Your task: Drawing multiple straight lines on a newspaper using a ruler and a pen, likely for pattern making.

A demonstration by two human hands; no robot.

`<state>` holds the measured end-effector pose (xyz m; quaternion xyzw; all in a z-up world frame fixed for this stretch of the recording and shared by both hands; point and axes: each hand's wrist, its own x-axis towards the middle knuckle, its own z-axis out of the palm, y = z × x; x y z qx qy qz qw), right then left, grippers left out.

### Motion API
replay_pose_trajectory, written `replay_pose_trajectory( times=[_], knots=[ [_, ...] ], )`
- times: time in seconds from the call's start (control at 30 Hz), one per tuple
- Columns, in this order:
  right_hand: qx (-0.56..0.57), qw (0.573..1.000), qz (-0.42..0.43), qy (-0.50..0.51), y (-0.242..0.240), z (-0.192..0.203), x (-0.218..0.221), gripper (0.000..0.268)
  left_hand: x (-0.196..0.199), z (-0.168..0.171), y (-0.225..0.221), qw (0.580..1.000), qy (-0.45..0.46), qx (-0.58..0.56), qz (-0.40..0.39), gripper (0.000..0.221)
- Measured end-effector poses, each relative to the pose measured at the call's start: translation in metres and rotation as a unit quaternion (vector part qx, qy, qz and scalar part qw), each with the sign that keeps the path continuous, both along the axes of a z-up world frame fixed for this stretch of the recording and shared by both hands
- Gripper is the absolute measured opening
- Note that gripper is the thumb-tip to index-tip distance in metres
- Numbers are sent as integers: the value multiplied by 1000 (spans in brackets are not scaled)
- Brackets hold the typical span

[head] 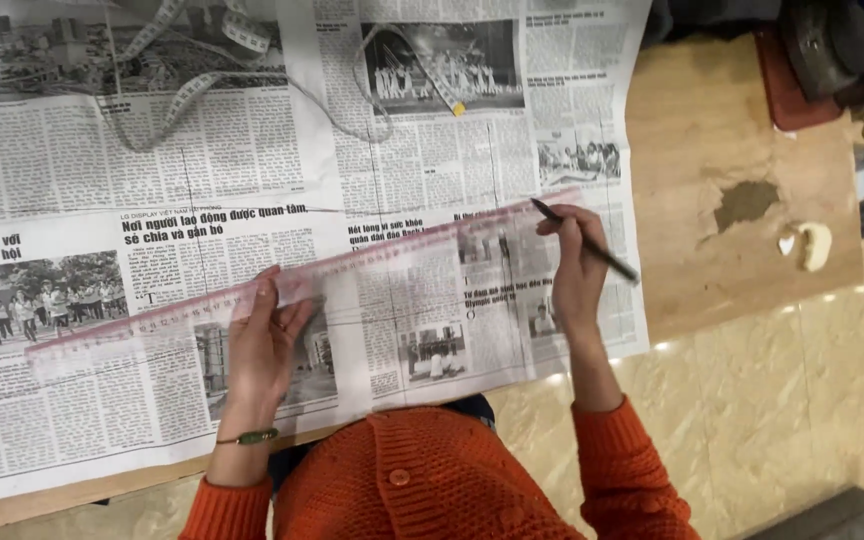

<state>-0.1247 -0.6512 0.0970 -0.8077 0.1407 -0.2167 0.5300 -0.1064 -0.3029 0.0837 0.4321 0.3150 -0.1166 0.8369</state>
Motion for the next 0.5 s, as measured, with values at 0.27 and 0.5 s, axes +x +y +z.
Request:
replay_pose_trajectory(
  times=[0.27,0.5],
  knots=[
    [54,987,133,70,-44,-36,65,8,18,-41,0,998,-20,51,27,13],
    [-13,971,193,144,-52,-30,86,12,16,-44,-23,977,-76,197,29,19]
  ],
)
